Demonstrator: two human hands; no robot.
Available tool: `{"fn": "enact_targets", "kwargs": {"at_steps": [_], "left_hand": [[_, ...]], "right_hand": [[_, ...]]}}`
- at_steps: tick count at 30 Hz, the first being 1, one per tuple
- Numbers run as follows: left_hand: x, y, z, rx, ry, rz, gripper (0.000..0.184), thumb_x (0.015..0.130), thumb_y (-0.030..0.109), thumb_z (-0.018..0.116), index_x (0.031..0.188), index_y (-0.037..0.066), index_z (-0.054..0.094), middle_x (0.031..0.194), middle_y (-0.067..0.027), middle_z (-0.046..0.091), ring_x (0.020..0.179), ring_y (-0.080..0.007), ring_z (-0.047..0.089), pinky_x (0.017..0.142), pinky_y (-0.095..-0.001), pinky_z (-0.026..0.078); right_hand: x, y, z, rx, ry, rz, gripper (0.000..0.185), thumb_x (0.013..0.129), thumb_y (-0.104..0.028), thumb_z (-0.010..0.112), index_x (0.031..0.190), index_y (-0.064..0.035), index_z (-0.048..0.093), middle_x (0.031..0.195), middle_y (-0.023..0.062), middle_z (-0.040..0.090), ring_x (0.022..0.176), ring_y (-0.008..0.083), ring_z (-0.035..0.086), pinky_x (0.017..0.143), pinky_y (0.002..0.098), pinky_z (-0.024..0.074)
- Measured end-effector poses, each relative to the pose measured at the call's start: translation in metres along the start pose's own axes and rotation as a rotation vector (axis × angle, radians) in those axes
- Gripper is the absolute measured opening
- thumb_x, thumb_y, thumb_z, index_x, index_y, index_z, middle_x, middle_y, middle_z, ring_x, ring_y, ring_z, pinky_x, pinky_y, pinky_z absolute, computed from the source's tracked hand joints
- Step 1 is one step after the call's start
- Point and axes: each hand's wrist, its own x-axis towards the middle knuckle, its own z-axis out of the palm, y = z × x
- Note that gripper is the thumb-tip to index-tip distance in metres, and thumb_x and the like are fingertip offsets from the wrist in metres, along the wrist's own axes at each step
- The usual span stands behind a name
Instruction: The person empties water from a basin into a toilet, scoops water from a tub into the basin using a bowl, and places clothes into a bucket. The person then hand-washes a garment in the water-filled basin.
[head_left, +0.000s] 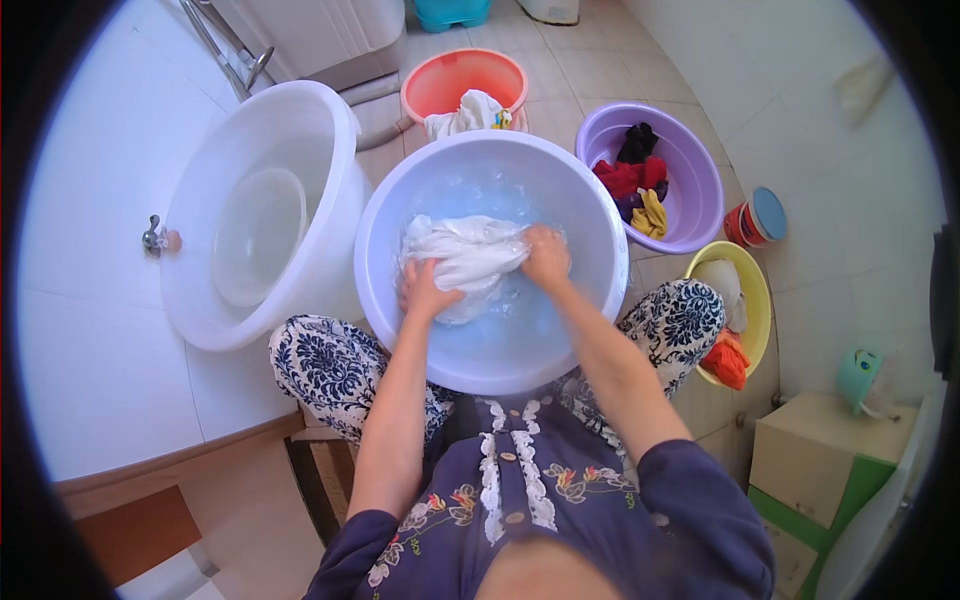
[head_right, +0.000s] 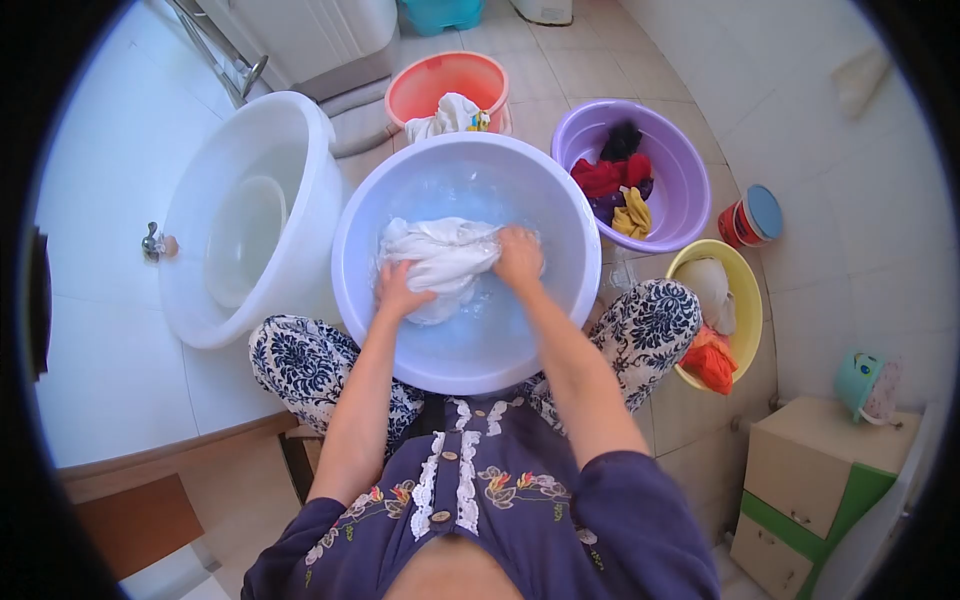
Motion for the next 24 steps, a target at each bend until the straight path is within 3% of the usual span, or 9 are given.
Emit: {"fn": "enact_targets", "kwargs": {"at_steps": [2, 4, 6, 9, 10, 13, 18, 21, 24], "left_hand": [[0.032, -0.025, 0.043, -1.183, -0.151, -0.214, 0.072, 0.066, 0.043, 0.065, 0.126, 0.019, 0.035, 0.131, -0.0104, 0.029, 0.114, -0.0339, 0.036, 0.091, -0.0487, 0.032], [0.032, -0.018, 0.043, -1.867, -0.293, -0.299, 0.067, 0.073, 0.048, 0.054, 0.126, 0.012, 0.036, 0.123, -0.0109, 0.039, 0.109, -0.031, 0.043, 0.09, -0.0465, 0.035], [0.003, 0.03, 0.002, -2.072, -0.436, -0.242, 0.067, 0.081, 0.054, 0.039, 0.126, 0.004, 0.035, 0.114, -0.0123, 0.048, 0.106, -0.0282, 0.047, 0.09, -0.0445, 0.036], [0.022, 0.022, 0.007, -2.192, -0.86, 0.269, 0.067, 0.082, 0.057, 0.036, 0.126, 0.006, 0.037, 0.11, -0.0107, 0.05, 0.1, -0.0255, 0.049, 0.087, -0.0388, 0.04], [-0.003, 0.054, -0.017, -2.135, -0.594, 0.1, 0.063, 0.083, 0.054, 0.035, 0.126, 0.007, 0.037, 0.106, -0.0086, 0.051, 0.095, -0.0219, 0.051, 0.083, -0.0334, 0.042], [-0.012, 0.066, -0.02, -2.373, -0.593, -0.087, 0.047, 0.084, 0.041, 0.043, 0.116, 0.006, 0.045, 0.102, -0.0085, 0.053, 0.089, -0.0216, 0.053, 0.076, -0.0323, 0.045], [0.06, 0.04, 0.038, -2.111, -0.722, 0.554, 0.034, 0.087, 0.024, 0.043, 0.112, 0.003, 0.047, 0.1, -0.0096, 0.055, 0.087, -0.02, 0.054, 0.08, -0.0331, 0.045], [0.041, 0.037, 0.027, -1.786, -0.234, -0.196, 0.03, 0.083, 0.017, 0.048, 0.108, 0.001, 0.05, 0.096, -0.0109, 0.057, 0.084, -0.022, 0.057, 0.076, -0.0336, 0.047], [0.035, 0.021, 0.017, -0.902, -0.027, 0.142, 0.035, 0.078, 0.022, 0.054, 0.105, 0.0, 0.053, 0.1, -0.0125, 0.057, 0.091, -0.0282, 0.054, 0.081, -0.0399, 0.043]], "right_hand": [[-0.003, -0.015, 0.012, 0.492, 0.09, 0.222, 0.051, 0.064, -0.014, 0.061, 0.112, -0.0097, 0.042, 0.098, 0.0117, 0.053, 0.094, 0.0261, 0.05, 0.073, 0.0388, 0.0439], [-0.001, -0.059, -0.01, 1.245, 0.01, 0.439, 0.046, 0.063, -0.006, 0.058, 0.106, -0.0045, 0.043, 0.09, 0.0119, 0.053, 0.087, 0.0229, 0.053, 0.069, 0.0335, 0.0445], [-0.014, -0.11, -0.057, 1.296, -0.014, 0.323, 0.044, 0.06, 0.0, 0.054, 0.103, -0.0028, 0.043, 0.091, 0.0103, 0.051, 0.083, 0.0187, 0.052, 0.067, 0.0292, 0.0438], [-0.052, -0.153, -0.092, 1.129, 0.131, -0.005, 0.042, 0.06, -0.003, 0.057, 0.101, -0.0039, 0.045, 0.086, 0.012, 0.051, 0.079, 0.0235, 0.053, 0.067, 0.0296, 0.0439], [-0.062, -0.161, -0.096, 1.032, 0.236, -0.165, 0.039, 0.06, -0.006, 0.059, 0.098, -0.0044, 0.047, 0.084, 0.0129, 0.05, 0.078, 0.0255, 0.053, 0.067, 0.0311, 0.0444], [-0.065, -0.156, -0.092, 0.682, 0.287, -0.311, 0.031, 0.062, -0.017, 0.063, 0.09, -0.0067, 0.052, 0.078, 0.0133, 0.05, 0.074, 0.0291, 0.054, 0.062, 0.035, 0.0454], [-0.016, -0.102, -0.037, 0.468, 0.325, -0.173, 0.026, 0.065, -0.03, 0.062, 0.082, -0.0105, 0.056, 0.079, 0.0085, 0.053, 0.062, 0.0279, 0.056, 0.053, 0.0382, 0.0452], [0.015, -0.07, -0.038, 0.209, 0.213, 0.061, 0.026, 0.068, -0.029, 0.06, 0.085, -0.0099, 0.057, 0.084, 0.0079, 0.054, 0.07, 0.0268, 0.057, 0.056, 0.0399, 0.0457], [0.017, -0.034, -0.027, 0.076, 0.389, 0.046, 0.031, 0.068, -0.029, 0.06, 0.092, -0.0091, 0.058, 0.097, 0.0095, 0.055, 0.088, 0.0286, 0.055, 0.065, 0.0413, 0.0467]]}}
